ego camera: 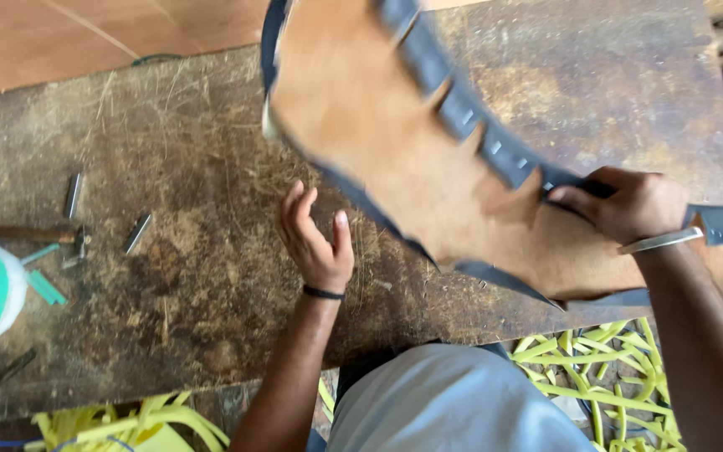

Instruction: The person uses a pneumatic staple gun to attach dark fabric to the edge of a curved wooden board. They repeatedly pull the fabric taut, staple it in place, and trim the excess material with scissors.

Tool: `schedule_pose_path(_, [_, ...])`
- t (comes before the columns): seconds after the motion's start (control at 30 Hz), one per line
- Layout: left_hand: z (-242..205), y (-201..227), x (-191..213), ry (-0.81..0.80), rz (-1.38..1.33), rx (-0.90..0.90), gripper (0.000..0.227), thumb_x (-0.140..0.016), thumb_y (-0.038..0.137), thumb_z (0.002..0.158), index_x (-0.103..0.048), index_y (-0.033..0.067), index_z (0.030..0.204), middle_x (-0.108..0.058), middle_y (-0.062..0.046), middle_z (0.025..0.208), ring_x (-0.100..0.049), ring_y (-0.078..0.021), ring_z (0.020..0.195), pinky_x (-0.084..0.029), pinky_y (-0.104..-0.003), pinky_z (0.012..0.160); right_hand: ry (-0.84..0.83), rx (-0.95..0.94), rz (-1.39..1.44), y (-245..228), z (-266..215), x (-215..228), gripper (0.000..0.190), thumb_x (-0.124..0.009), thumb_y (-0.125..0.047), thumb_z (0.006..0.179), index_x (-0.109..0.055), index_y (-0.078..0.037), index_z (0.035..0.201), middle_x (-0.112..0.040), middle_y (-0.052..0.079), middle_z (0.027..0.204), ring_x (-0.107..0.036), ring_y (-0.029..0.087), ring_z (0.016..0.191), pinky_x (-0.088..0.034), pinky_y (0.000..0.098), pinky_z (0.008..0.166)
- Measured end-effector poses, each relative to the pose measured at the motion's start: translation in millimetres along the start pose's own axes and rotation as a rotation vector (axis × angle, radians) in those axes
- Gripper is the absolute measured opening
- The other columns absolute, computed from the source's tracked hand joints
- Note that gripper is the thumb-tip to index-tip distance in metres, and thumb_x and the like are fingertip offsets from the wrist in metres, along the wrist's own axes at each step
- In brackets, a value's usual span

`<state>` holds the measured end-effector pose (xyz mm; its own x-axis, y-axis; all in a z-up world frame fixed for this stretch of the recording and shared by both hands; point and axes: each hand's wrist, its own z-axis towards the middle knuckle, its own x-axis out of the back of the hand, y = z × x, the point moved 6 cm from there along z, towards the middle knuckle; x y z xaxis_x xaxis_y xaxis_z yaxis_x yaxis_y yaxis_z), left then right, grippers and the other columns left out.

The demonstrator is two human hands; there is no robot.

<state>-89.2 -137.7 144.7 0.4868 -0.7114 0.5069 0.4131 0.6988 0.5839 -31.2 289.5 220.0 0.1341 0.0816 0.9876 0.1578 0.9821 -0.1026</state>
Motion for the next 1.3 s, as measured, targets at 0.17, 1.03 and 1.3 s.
schedule_pose_path(0.17, [-39,62,-78,-0.846,-0.887,0.670,0.092,-0.065,0.065,0.077,-0.040,0.0106,0.147,-0.047,-0.020,0.145,-0.063,-0.0359,0.118,-0.061,-0.054,0.089,0.186,-0.429,0.382,51,-4,9,0.057,-0.081,-0.055,0.103,-0.075,-0.001,0.087,-0.060,0.009,0.064,-0.053,0.020,0.058,-0.043,0.0402,0.057])
schedule_pose_path(1.03, [85,-15,2,-1.141,-0.479,0.413,0.060,-0.078,0.017,0.082,-0.057,-0.0026,0.135,-0.071,-0.020,0.129,-0.069,-0.0280,0.121,-0.055,-0.043,0.105,-0.131,-1.025,2.152,-50,57,-173,0.072,-0.061,-0.063,0.085,-0.051,-0.003,0.124,-0.065,0.014,0.102,-0.067,0.032,0.099,-0.055,0.0510,0.088])
schedule_pose_path(1.3, [118,39,-18,-1.578,-0.960,0.465,0.108,-0.067,0.061,0.089,-0.016,0.0024,0.163,-0.026,-0.014,0.170,-0.025,-0.0227,0.157,-0.021,-0.040,0.125,-0.421,-1.024,1.977,-88,33,-244,0.058,-0.067,-0.063,0.084,-0.069,-0.011,0.110,-0.070,0.006,0.096,-0.065,0.021,0.088,-0.054,0.0404,0.078])
